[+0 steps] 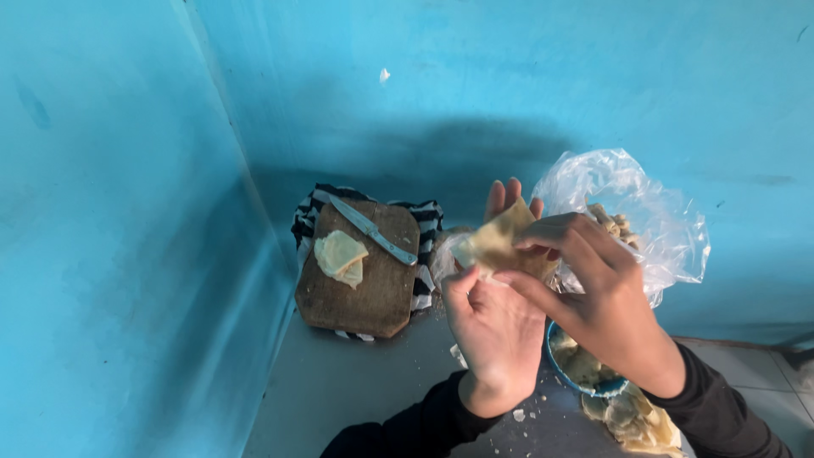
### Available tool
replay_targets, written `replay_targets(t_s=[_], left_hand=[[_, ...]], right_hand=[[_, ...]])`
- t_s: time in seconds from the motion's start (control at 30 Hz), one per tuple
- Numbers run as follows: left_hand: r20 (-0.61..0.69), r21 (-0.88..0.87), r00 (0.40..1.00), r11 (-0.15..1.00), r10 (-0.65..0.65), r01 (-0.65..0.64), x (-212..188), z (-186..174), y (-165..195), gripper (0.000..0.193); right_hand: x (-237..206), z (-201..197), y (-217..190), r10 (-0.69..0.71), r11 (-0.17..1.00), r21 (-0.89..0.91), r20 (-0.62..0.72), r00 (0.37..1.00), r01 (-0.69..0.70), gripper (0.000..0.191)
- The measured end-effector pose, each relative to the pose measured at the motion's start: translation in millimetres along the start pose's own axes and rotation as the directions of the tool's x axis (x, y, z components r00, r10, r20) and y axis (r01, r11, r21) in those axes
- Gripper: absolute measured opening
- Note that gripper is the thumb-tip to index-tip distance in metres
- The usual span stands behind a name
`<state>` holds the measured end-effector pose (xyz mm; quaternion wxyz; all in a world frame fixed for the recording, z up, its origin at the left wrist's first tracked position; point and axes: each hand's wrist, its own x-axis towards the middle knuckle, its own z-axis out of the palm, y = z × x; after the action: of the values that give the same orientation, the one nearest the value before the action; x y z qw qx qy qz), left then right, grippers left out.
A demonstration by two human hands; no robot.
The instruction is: The person places filling from a blue bowl onto thin dough wrappers and folds the wrappers over the filling by hand, stacking the folded pieces on the table. They also cut dough on a wooden cutting board with a knife and reach into a large plastic bag of dough pieces.
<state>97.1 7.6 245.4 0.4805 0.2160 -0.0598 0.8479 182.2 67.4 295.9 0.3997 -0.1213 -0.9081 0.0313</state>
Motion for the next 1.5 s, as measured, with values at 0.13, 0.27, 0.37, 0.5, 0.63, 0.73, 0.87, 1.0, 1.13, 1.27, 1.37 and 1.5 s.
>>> replay_targets(t_s=[0.13, 0.27, 0.37, 0.5, 0.63, 0.73, 0.87, 1.0, 1.13, 1.27, 1.37, 1.5], left_hand=[[0.029, 0.06, 0.997, 0.996, 0.069, -0.071, -1.9, -0.8, -5.9, 0.077], [0.052, 0.093, 0.99, 0.986, 0.133, -0.138, -3.6, -3.5, -10.8, 0.073], [0.06, 0.149, 0.985, 0.975, 0.161, -0.168, -5.9, -4.4, -11.3, 0.072], [0.075, 0.226, 0.981, 0.956, 0.176, -0.189, -7.3, -1.3, -11.9, 0.072], [0.085, 0.305, 0.982, 0.934, 0.166, -0.185, -7.9, 2.8, -9.9, 0.074], [0.089, 0.298, 0.988, 0.943, 0.127, -0.148, -5.9, 3.0, -6.6, 0.076], [0.115, 0.349, 0.984, 0.922, 0.135, -0.167, -3.6, 0.7, -6.4, 0.076], [0.151, 0.453, 0.977, 0.868, 0.151, -0.204, -1.3, -5.5, -6.6, 0.075], [0.185, 0.521, 0.974, 0.827, 0.133, -0.212, 0.4, -10.5, -4.7, 0.074], [0.234, 0.582, 0.962, 0.772, 0.141, -0.255, 1.4, -10.3, -3.5, 0.075], [0.225, 0.583, 0.968, 0.782, 0.108, -0.223, 1.5, -8.0, -3.6, 0.076], [0.206, 0.591, 0.975, 0.784, 0.08, -0.189, 2.6, -5.5, -2.8, 0.078]], right_hand=[[2.4, 2.9, 1.7, -0.008, 0.999, 0.046, 0.0, 1.0, 0.008, 0.038], [-5.4, 6.2, 1.2, -0.026, 1.0, 0.002, -0.037, 0.999, 0.026, 0.035], [-12.3, 8.5, -1.4, -0.074, 0.991, -0.12, -0.068, 0.995, 0.065, 0.036], [-17.3, 8.5, -3.3, -0.172, 0.966, -0.212, -0.094, 0.981, 0.149, 0.032], [-19.8, 8.6, -5.0, -0.253, 0.934, -0.282, -0.095, 0.963, 0.218, 0.028], [-20.4, 6.8, -5.4, -0.273, 0.922, -0.307, -0.079, 0.959, 0.237, 0.029], [-19.5, 6.1, -6.3, -0.264, 0.927, -0.298, -0.089, 0.96, 0.227, 0.027], [-19.3, 5.1, -8.5, -0.147, 0.965, -0.231, -0.096, 0.984, 0.122, 0.026], [-16.1, -1.1, -6.3, -0.02, 0.993, -0.115, -0.065, 0.998, 0.012, 0.029], [-14.1, -6.1, -5.3, -0.003, 0.994, -0.106, -0.058, 0.998, -0.003, 0.025], [-13.6, -7.2, -4.7, -0.069, 0.986, -0.157, -0.069, 0.995, 0.058, 0.026], [-15.7, -2.7, -6.0, -0.11, 0.973, -0.212, -0.098, 0.989, 0.087, 0.022]])
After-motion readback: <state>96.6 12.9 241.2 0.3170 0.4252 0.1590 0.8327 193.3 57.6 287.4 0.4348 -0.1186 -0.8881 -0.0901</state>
